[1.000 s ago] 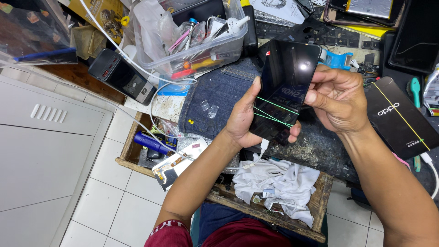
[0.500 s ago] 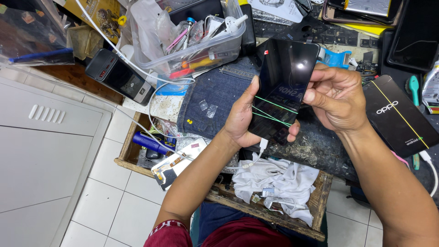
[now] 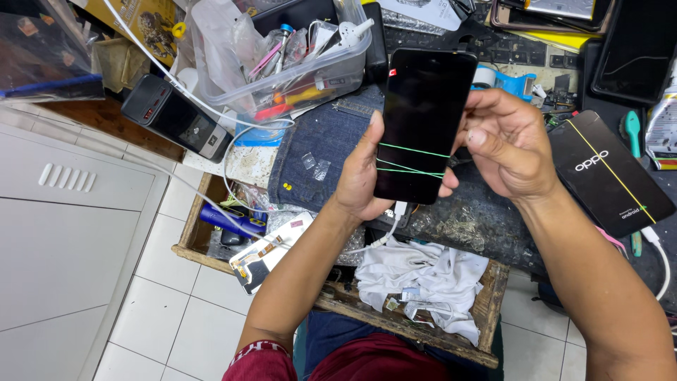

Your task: The person cleans the interior of a phone frame with a brush, aligns a replacement screen onto the chassis, and secures it with rubber bands before plugging in a charging cable to verify the repair.

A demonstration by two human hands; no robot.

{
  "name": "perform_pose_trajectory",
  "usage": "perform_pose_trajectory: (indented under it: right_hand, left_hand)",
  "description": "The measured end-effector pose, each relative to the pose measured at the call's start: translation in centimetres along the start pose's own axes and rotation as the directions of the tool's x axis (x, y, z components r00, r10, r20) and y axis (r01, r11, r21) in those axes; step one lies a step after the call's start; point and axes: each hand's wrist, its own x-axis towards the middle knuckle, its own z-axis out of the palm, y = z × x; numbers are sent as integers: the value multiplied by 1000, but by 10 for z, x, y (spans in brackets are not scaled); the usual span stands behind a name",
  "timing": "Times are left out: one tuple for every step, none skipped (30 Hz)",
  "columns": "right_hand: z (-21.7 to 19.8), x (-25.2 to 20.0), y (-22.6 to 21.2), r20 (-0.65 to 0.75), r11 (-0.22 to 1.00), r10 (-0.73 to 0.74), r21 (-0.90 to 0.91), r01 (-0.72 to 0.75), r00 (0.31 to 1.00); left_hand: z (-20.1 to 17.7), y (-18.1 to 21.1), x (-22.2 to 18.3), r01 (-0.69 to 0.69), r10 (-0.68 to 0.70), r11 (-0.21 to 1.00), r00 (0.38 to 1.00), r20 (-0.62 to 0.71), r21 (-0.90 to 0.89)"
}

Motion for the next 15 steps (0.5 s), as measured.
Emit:
perform_pose_trajectory:
  right_hand:
    - [2, 1, 0, 4, 1000, 8, -11, -7, 1000]
    - [5, 2, 0, 7, 1000, 15, -23, -15, 1000]
    - [7, 1, 0, 11, 999, 28, -34, -27, 1000]
    - [9, 0, -1, 6, 999, 29, -43, -29, 1000]
    - [11, 1, -2, 4, 998, 27, -55, -26, 1000]
    - [11, 2, -3, 3, 997, 24, -67, -24, 1000]
    - [12, 2, -3, 0, 998, 21, -65, -21, 1000]
    - [12, 2, -4, -2, 998, 19, -64, -19, 1000]
    - [12, 2, -4, -5, 998, 17, -62, -18, 1000]
    - [11, 1, -4, -8, 998, 17, -65, -17, 1000]
    - [11, 1, -3, -9, 998, 15, -67, -15, 1000]
    - [10, 1, -3, -11, 997, 13, -70, -13, 1000]
    - [9, 2, -2, -11, 997, 5, -76, -6, 1000]
    - [8, 2, -1, -11, 997, -2, -82, 1, 1000]
    - [7, 1, 0, -15, 996, -8, -88, 6, 1000]
  left_hand:
    - [0, 1, 0, -15, 15, 999, 1000, -9, 29]
    - [1, 2, 0, -29, 30, 998, 999, -17, 57]
    - [0, 2, -1, -30, 31, 997, 999, -20, 68]
    - [0, 2, -1, -31, 33, 996, 999, -24, 79]
    - [-1, 3, 0, -33, 36, 995, 999, -24, 94]
    - [-1, 3, 0, -42, 44, 992, 999, -8, 122]
    - [0, 3, -1, -48, 47, 988, 999, 8, 148]
    - [0, 3, -2, -53, 50, 983, 998, 24, 173]
    - [0, 2, -2, -52, 50, 984, 999, 16, 172]
    - [1, 2, -1, -51, 50, 984, 999, 7, 172]
    - [2, 2, -1, -50, 51, 984, 999, -2, 173]
    - [3, 2, -1, -44, 47, 983, 999, -12, 180]
    - [4, 3, -1, -40, 45, 981, 999, -21, 188]
    - [5, 3, -1, -36, 43, 980, 999, -30, 196]
    - [5, 3, 0, -39, 44, 977, 999, -21, 211]
